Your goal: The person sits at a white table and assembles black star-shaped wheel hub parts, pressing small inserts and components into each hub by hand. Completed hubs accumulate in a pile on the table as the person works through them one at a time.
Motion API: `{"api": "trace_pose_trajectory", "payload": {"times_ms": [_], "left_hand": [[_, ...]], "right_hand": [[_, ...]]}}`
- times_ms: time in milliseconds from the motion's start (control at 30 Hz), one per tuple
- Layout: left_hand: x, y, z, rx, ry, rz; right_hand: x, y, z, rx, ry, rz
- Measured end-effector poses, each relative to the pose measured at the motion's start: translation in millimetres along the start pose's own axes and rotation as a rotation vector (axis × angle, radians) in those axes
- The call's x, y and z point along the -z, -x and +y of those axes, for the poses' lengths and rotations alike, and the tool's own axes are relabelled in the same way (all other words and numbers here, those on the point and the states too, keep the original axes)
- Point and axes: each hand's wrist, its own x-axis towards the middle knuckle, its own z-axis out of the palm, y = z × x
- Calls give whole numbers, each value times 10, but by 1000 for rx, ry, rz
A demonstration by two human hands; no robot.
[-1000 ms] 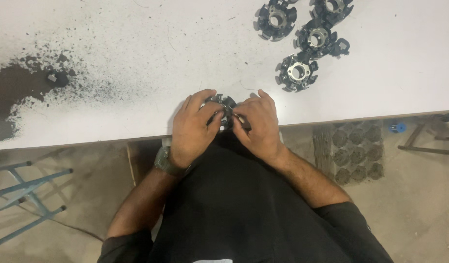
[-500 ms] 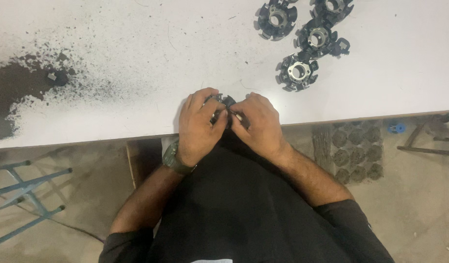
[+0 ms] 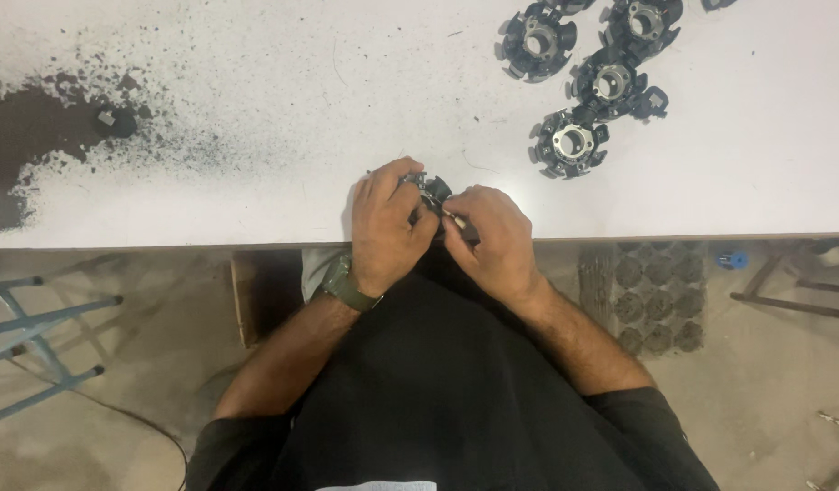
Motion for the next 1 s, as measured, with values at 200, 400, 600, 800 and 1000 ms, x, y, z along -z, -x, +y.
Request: {"api": "trace_pose_trajectory", "payload": {"times_ms": [200, 400, 600, 800, 1000], "left_hand": [[-31, 64, -63, -11, 22, 10], [115, 6, 11, 53, 84, 12], [520, -113, 4, -1, -80, -6], [432, -228, 81, 93, -102, -317], [430, -269, 85, 56, -96, -264]], "right_hand": [[-53, -16, -34, 22, 137, -24], [-4, -19, -57, -89, 160, -148], [5, 26, 9, -10, 29, 114], [-97, 23, 44, -119, 35, 23], [-59, -3, 42, -90, 28, 15]]}}
